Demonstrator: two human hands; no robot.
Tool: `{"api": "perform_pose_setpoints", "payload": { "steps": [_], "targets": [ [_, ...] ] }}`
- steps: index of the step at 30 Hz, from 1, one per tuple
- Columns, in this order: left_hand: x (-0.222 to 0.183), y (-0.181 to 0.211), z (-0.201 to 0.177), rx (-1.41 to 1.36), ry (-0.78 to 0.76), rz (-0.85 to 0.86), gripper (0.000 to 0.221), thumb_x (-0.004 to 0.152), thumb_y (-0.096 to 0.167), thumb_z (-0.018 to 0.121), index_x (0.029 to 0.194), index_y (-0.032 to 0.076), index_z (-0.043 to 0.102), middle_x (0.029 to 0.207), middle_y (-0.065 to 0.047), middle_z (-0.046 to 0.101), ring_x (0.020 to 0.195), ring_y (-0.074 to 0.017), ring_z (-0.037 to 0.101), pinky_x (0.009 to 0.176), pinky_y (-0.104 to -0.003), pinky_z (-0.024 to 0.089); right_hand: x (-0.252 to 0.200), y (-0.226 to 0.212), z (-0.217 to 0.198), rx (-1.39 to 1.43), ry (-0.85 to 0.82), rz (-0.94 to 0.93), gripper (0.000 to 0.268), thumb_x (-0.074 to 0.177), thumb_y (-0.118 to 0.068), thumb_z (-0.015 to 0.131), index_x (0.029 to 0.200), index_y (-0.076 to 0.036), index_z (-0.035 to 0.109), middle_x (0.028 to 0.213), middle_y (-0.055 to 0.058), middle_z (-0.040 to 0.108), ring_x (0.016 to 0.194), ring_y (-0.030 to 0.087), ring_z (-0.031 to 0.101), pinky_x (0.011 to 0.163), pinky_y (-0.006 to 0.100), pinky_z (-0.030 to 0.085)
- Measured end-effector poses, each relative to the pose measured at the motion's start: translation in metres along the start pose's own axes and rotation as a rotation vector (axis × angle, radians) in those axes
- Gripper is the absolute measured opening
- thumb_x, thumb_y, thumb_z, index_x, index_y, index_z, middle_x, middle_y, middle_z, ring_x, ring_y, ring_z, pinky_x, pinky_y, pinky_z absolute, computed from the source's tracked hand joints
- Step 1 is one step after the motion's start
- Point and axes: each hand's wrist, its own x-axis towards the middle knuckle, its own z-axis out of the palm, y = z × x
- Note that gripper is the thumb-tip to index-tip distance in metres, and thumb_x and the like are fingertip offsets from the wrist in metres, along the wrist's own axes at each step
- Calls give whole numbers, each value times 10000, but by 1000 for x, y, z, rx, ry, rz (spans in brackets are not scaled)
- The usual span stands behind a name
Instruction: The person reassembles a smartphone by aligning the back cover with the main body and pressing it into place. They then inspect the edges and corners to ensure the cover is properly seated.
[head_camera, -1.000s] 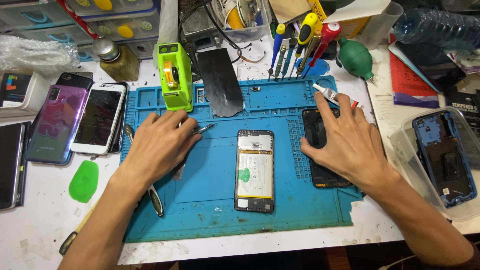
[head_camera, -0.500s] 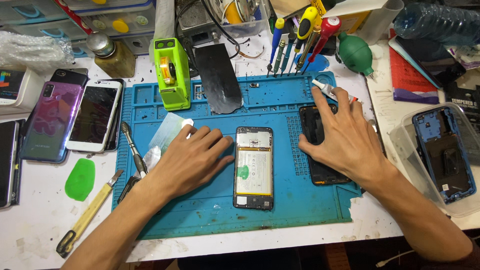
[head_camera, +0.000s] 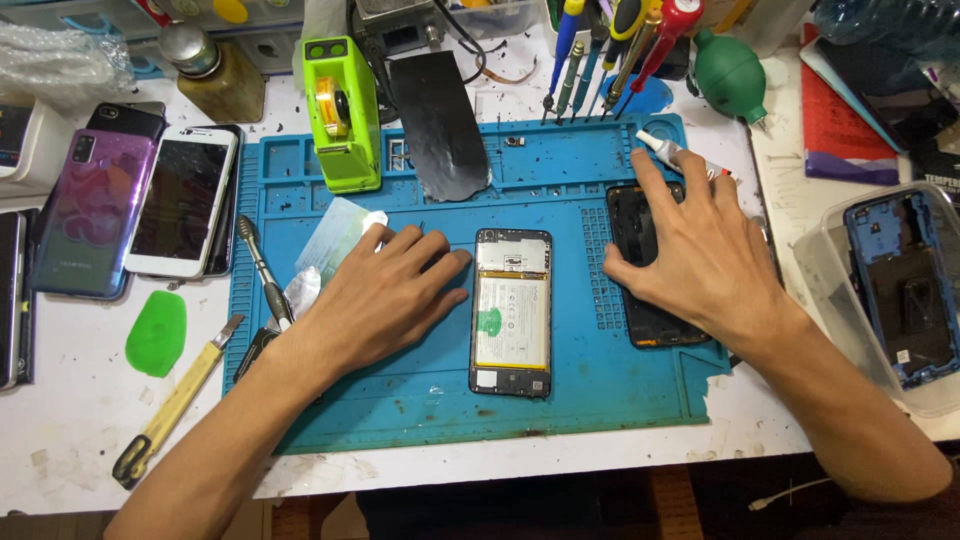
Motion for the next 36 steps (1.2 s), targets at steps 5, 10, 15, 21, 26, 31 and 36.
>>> {"api": "perform_pose_setpoints", "payload": {
  "steps": [5, 10, 15, 21, 26, 31, 36],
  "targets": [
    [0, 1, 0, -3, -1, -5, 333, 1058, 383, 633, 1262, 121, 613, 1106, -94, 615, 939, -300, 600, 801, -471, 466, -1, 3, 5, -40, 63, -57, 954, 849, -556, 680, 1650, -140, 369, 1523, 221, 417, 1236, 500, 516, 740, 689, 606],
    [-1, 1, -1, 3, 5, -3, 338, 1058, 387, 651, 1258, 117, 617, 1113, -92, 609, 945, -298, 601, 822, -476, 473, -4, 6, 8, -75, 112, -98, 935, 865, -549, 693, 1645, -122, 403, 1489, 227, 447, 1189, 494, 542, 682, 672, 619],
    [-1, 0, -1, 31, 14, 2, 336, 1058, 389, 654, 1262, 125, 616, 1109, -94, 614, 945, -300, 609, 830, -485, 483, -3, 5, 9, -99, 124, -102, 927, 874, -554, 687, 1643, -118, 407, 1504, 226, 446, 1179, 487, 551, 667, 660, 627],
    [-1, 1, -3, 13, -12, -1, 346, 1066, 384, 632, 1287, 120, 603, 1124, -98, 610, 951, -296, 595, 837, -485, 485, -3, 6, 7, -68, 93, -93, 936, 880, -565, 672, 1651, -117, 388, 1499, 245, 447, 1213, 502, 530, 717, 675, 615],
    [-1, 1, -3, 13, 5, -2, 321, 1071, 375, 631, 1264, 120, 608, 1100, -93, 603, 928, -297, 585, 800, -468, 471, -2, 5, 6, -60, 72, -77, 940, 879, -573, 661, 1657, -128, 374, 1520, 241, 435, 1250, 493, 507, 736, 683, 609],
    [-1, 1, -3, 22, 4, 0, 319, 1068, 374, 634, 1259, 121, 604, 1109, -94, 602, 929, -296, 577, 792, -458, 470, -2, 5, 6, -61, 58, -73, 945, 887, -587, 650, 1663, -132, 359, 1513, 256, 435, 1261, 508, 505, 772, 690, 600],
    [-1, 1, -2, 20, 2, -2, 328, 1065, 379, 633, 1270, 124, 604, 1129, -97, 607, 946, -302, 580, 822, -479, 474, -2, 5, 5, -64, 23, -59, 928, 902, -595, 629, 1662, -145, 343, 1492, 257, 427, 1281, 509, 484, 782, 694, 598]
  ]
}}
